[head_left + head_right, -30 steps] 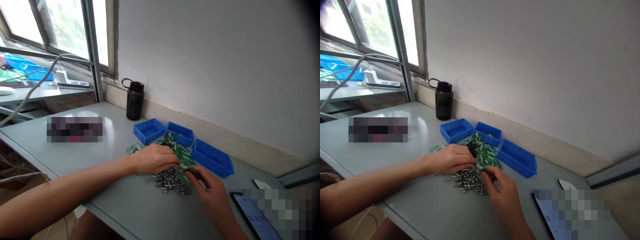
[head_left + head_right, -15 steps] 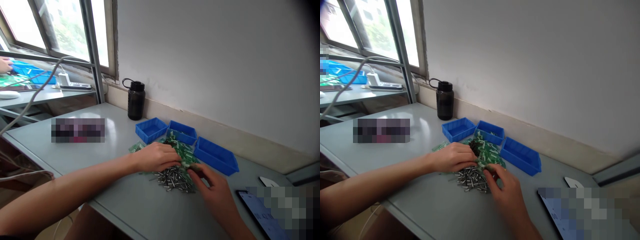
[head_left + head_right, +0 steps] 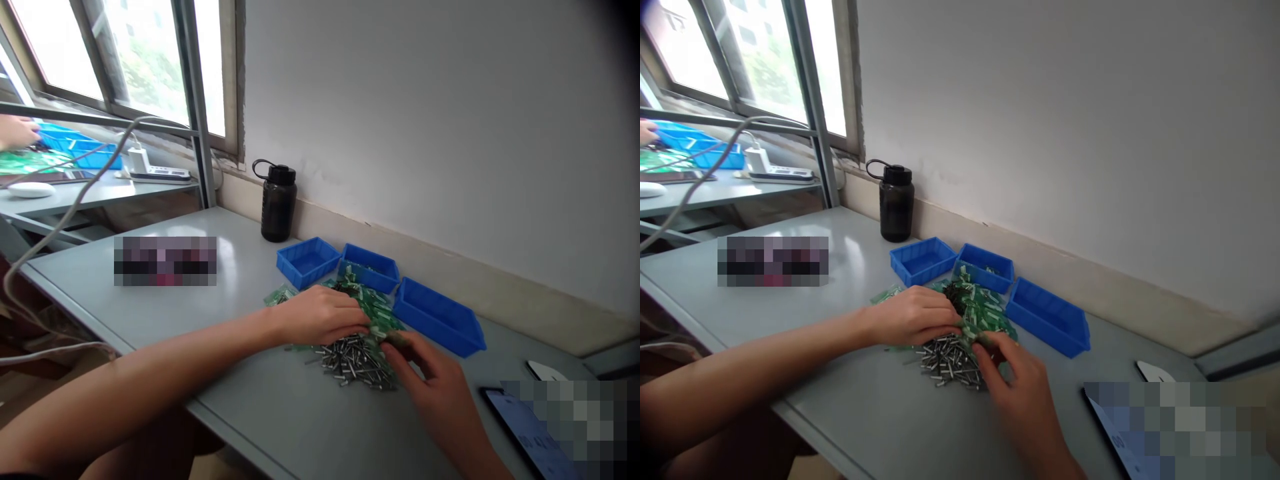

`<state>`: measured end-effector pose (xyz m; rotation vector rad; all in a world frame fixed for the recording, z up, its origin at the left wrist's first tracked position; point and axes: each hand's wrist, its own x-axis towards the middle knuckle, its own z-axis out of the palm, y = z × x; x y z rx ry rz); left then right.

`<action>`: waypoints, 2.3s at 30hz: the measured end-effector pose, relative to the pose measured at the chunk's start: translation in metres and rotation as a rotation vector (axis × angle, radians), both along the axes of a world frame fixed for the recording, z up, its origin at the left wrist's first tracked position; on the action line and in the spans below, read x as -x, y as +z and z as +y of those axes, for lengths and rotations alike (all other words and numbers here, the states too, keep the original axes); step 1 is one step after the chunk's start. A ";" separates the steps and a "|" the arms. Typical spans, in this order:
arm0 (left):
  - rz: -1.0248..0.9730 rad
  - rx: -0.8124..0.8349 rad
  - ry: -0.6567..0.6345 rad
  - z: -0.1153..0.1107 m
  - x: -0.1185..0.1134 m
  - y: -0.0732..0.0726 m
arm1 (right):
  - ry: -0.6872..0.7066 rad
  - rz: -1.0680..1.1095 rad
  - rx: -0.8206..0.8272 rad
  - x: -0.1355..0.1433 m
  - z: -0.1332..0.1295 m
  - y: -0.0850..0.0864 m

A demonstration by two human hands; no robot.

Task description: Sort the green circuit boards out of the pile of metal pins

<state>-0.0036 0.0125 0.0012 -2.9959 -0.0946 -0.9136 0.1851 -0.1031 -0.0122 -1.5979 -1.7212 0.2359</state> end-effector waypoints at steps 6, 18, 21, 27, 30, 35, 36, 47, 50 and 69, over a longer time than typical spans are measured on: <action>0.002 0.000 -0.012 0.000 0.000 0.001 | -0.001 0.014 0.053 -0.001 0.000 -0.002; -0.027 0.006 -0.019 0.002 -0.001 -0.001 | -0.019 0.067 0.041 0.000 -0.001 -0.004; -0.038 0.003 -0.024 0.003 -0.001 0.000 | -0.007 0.062 0.030 0.000 -0.001 -0.002; -0.058 0.005 -0.018 0.005 -0.002 -0.003 | 0.024 0.073 0.063 0.000 0.000 -0.002; -0.061 0.000 -0.014 0.005 -0.002 -0.004 | 0.013 0.061 0.069 0.000 0.001 -0.004; -0.036 -0.007 -0.017 0.007 -0.001 -0.006 | -0.019 0.014 0.062 0.000 0.003 -0.006; -0.032 -0.003 -0.013 0.008 -0.001 -0.008 | -0.021 0.004 0.063 0.001 0.004 -0.006; -0.022 0.007 0.016 0.013 -0.003 -0.019 | -0.060 -0.057 0.072 0.002 0.006 -0.008; -0.017 -0.009 0.010 0.012 -0.003 -0.018 | -0.058 -0.091 0.057 0.001 0.003 -0.007; -0.036 0.054 -0.024 0.011 -0.005 -0.021 | -0.069 -0.086 0.025 0.001 0.002 -0.005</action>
